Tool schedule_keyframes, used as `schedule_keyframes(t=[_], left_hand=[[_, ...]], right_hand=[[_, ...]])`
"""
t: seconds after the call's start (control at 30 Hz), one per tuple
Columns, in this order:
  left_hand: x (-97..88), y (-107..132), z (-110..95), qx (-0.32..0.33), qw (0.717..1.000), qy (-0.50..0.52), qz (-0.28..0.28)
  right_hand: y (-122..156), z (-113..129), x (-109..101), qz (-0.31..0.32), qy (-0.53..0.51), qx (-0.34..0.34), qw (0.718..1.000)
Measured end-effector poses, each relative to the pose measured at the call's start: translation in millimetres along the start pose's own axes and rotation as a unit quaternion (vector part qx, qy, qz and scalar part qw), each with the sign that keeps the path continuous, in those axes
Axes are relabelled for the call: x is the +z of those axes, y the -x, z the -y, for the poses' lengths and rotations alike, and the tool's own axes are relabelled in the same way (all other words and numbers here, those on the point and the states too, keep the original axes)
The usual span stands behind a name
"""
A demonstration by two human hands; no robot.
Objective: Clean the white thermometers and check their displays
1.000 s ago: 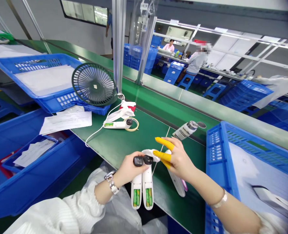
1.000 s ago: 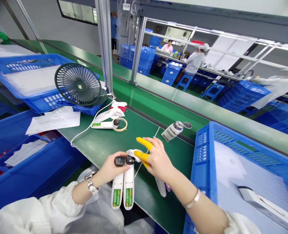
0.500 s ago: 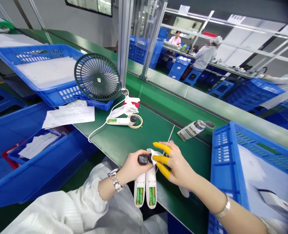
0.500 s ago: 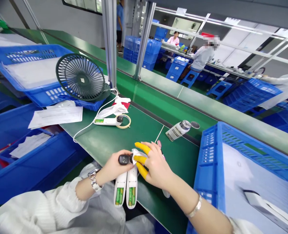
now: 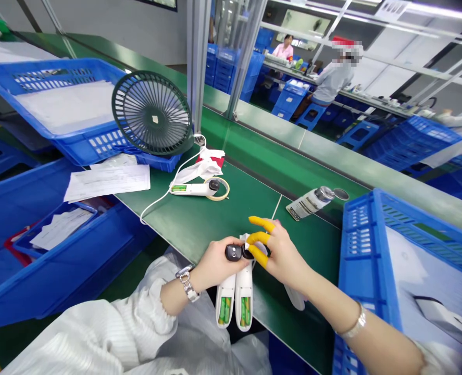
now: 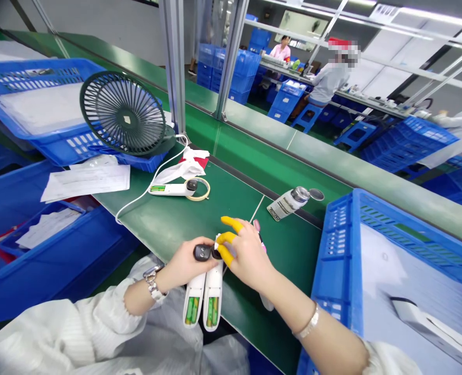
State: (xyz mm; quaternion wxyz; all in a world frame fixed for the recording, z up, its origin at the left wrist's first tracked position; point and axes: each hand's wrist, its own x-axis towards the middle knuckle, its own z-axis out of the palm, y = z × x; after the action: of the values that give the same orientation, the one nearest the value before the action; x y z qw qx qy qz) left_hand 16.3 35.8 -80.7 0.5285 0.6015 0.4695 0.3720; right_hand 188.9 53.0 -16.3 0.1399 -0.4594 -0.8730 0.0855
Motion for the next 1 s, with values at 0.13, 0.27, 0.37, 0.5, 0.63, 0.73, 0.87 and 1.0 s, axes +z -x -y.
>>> schedule_keyframes(t=[0.13,0.27,0.37,0.5,0.63,0.73,0.87,1.0], left_hand=[[-0.4,0.0,-0.9,-0.001,1.0,-0.006,-0.005],[-0.7,-0.2,-2.5,-0.002,1.0,-0.009,-0.01],[-0.2,0.3,-2.8,-0.004,1.0,-0.009,-0.008],[0.6,0.6,-1.9,-0.006,1.0,-0.008,-0.005],[0.5,-0.1,-1.3,0.0,1.0,-0.007,-0.007],[0.3,-0.4,-1.6,0.003,1.0,-0.007,-0.01],[0.1,0.3,-2.3,0.003,1.0,-0.005,-0.013],[-0.7,0.7,-1.5,0.001,1.0,-0.005,-0.015]], right_hand=[[2.1,-4.7,-7.5,0.04,0.007,0.004,0.999],[4.0,-1.3,-7.8,0.057,-0.009,-0.032,0.998],[3.4,-1.3,-4.9,0.023,0.017,-0.048,0.998],[4.3,-4.4,-5.0,0.026,0.054,-0.036,0.998],[5.7,2.0,-4.3,0.023,0.014,-0.049,0.998],[5.2,6.6,-2.5,-0.008,0.027,-0.094,0.995],[7.7,2.5,-4.7,-0.013,0.082,-0.107,0.991],[11.7,0.2,-8.7,0.011,0.07,-0.124,0.99]])
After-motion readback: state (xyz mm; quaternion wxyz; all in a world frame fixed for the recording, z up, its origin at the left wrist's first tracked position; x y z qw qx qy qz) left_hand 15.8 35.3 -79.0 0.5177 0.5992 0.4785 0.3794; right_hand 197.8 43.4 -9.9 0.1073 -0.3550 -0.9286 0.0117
